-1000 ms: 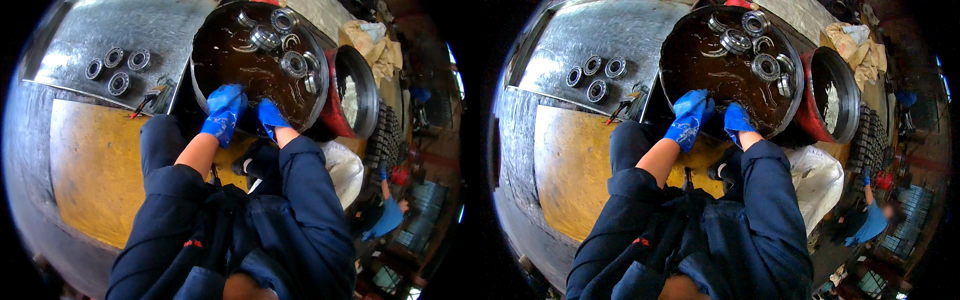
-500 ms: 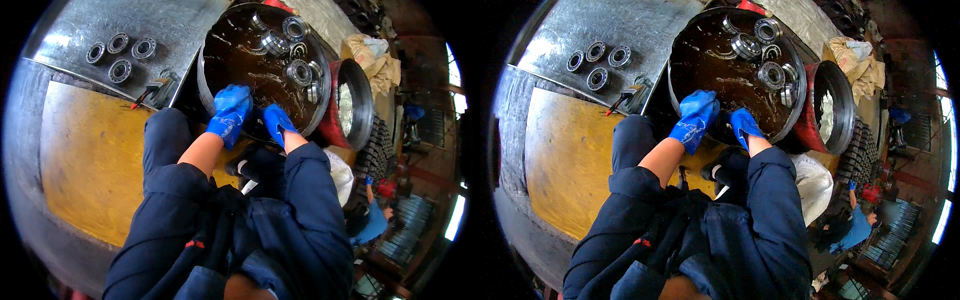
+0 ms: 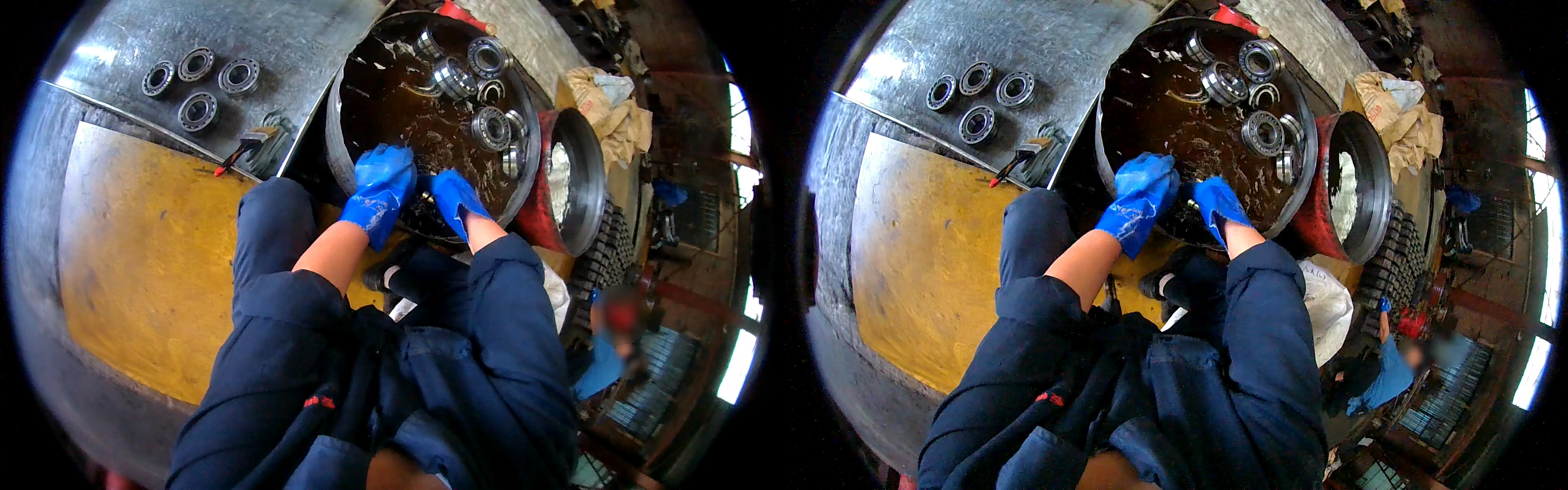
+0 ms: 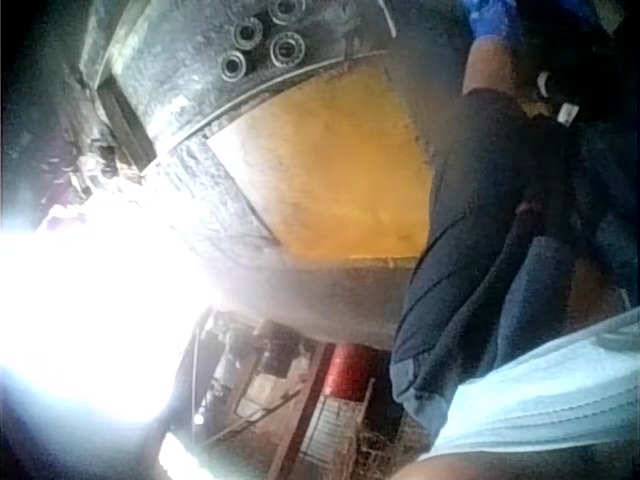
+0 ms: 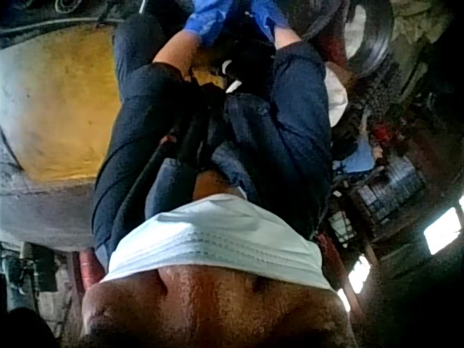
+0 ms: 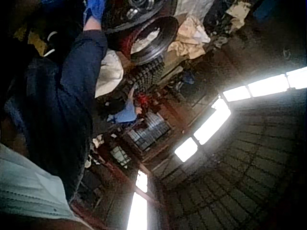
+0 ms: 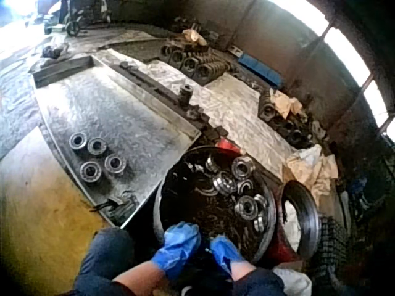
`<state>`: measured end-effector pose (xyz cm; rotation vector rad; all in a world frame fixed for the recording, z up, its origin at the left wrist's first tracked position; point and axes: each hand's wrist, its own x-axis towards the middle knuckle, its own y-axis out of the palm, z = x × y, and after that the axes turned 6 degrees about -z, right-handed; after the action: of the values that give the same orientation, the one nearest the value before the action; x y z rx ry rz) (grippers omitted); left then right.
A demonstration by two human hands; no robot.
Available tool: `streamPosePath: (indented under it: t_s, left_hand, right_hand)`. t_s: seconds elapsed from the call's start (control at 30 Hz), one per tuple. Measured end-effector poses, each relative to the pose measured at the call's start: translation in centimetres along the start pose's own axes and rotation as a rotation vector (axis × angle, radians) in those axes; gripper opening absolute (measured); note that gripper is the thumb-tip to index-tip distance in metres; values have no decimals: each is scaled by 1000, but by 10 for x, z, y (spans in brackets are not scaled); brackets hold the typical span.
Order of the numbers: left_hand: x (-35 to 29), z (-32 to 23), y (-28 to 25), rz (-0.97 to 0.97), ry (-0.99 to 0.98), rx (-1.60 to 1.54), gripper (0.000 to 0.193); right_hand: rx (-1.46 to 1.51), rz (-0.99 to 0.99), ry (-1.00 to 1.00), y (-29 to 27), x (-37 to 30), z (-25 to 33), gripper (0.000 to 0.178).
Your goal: The person repeatedly dips ball bearings into a dark liquid in a bucket, rubs them with gloved hands, and places them onto a metal tray. The process is repeated for multiple bearings throughout the clip.
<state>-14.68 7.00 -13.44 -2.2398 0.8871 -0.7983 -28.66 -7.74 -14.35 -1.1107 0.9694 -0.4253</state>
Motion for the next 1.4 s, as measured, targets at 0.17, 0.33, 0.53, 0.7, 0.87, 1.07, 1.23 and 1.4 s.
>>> streamPosePath:
  t_s: [0.17, 0.33, 0.53, 0.7, 0.87, 1.07, 1.23, 1.4]
  left_hand:
    - [6, -11, 4, 89, -38, 15, 14]
    - [1, -2, 5, 65, -42, 26, 15]
    - [5, -9, -7, 167, -71, -11, 17]
    - [6, -17, 0, 122, -24, 7, 19]
    - [2, -3, -4, 111, -34, 32, 22]
    - [13, -18, -10, 339, -149, 48, 26]
    - [7, -16, -1, 190, -98, 41, 26]
    - [4, -8, -2, 138, -27, 31, 24]
  right_hand:
    - [-560, 373, -101, 10, 40, 16, 41]
    - [-614, 538, -82, -18, 27, 55, 45]
    - [62, 170, 89, -18, -11, 9, 45]
    - [-581, 452, -158, 17, 42, 14, 47]
    - [-333, 317, 48, -8, 7, 55, 41]
    - [383, 138, 101, -11, -30, 20, 43]
    - [-369, 318, -8, 11, 13, 24, 44]
    - [-158, 219, 20, 1, 1, 13, 41]
